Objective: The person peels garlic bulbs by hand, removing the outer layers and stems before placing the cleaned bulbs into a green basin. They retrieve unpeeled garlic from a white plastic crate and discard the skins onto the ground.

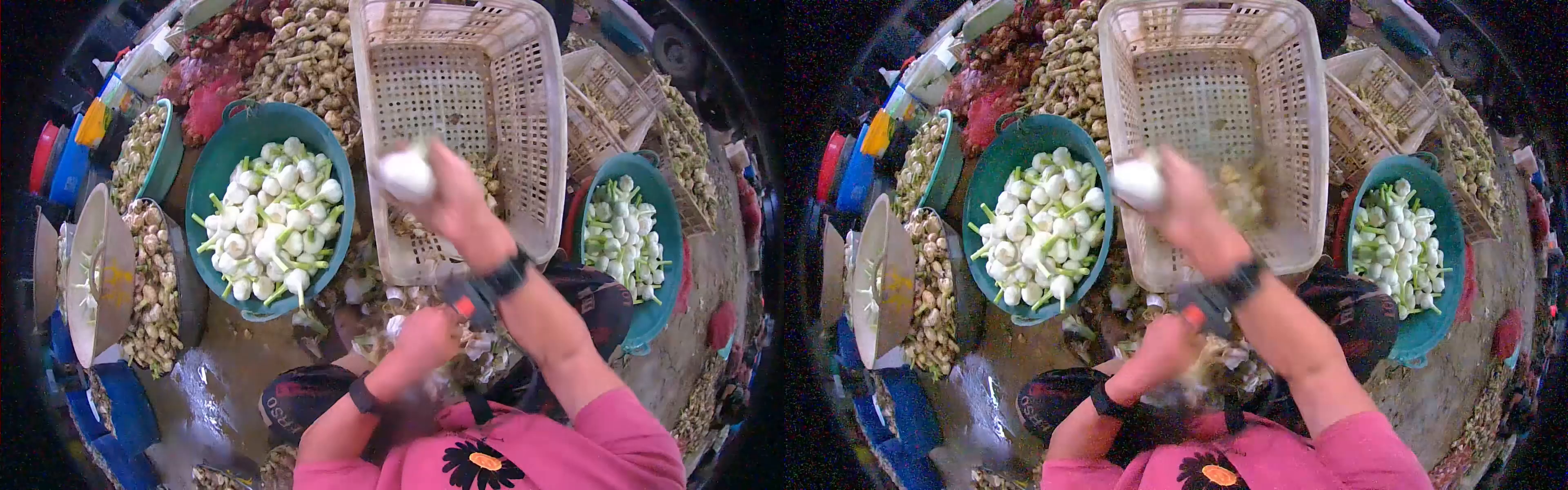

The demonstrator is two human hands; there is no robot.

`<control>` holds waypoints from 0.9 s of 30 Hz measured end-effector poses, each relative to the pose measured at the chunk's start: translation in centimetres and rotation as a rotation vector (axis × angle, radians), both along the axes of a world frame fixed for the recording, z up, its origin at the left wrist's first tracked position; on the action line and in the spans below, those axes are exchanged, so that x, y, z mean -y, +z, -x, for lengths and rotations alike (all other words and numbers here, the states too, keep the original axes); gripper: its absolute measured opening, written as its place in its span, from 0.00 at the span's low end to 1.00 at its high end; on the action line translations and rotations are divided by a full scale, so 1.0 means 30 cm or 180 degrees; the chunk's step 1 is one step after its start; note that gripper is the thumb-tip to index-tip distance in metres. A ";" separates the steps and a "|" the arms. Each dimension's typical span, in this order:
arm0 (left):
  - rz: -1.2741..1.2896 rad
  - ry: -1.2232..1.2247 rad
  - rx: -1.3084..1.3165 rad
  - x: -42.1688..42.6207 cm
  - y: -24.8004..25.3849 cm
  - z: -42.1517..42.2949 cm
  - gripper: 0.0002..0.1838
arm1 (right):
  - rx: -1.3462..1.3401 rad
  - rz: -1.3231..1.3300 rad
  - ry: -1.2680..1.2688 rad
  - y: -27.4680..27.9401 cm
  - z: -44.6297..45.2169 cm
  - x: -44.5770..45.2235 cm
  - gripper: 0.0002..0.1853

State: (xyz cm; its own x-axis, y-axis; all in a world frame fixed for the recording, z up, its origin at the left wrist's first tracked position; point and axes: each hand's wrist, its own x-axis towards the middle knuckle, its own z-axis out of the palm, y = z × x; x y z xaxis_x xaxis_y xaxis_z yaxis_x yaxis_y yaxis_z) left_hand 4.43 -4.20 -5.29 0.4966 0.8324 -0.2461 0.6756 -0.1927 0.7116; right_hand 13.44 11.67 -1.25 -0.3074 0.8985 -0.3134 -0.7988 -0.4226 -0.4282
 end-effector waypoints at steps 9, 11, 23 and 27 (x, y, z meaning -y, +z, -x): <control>0.0075 0.0531 0.0719 -0.004 0.058 0.013 0.12 | 0.4729 -0.1882 0.1142 -0.392 -0.163 -0.373 0.17; 0.0095 0.0537 0.1023 0.005 0.067 0.004 0.12 | 0.5381 -0.2285 0.1577 -0.572 -0.190 -0.335 0.16; 0.0141 0.0616 0.0946 -0.043 0.014 0.001 0.11 | 0.5756 -0.2811 0.3432 -0.810 -0.138 -0.297 0.26; 0.0165 0.0641 0.1044 -0.030 0.017 -0.002 0.12 | 0.4179 -0.2252 0.2503 -0.796 -0.248 -0.294 0.38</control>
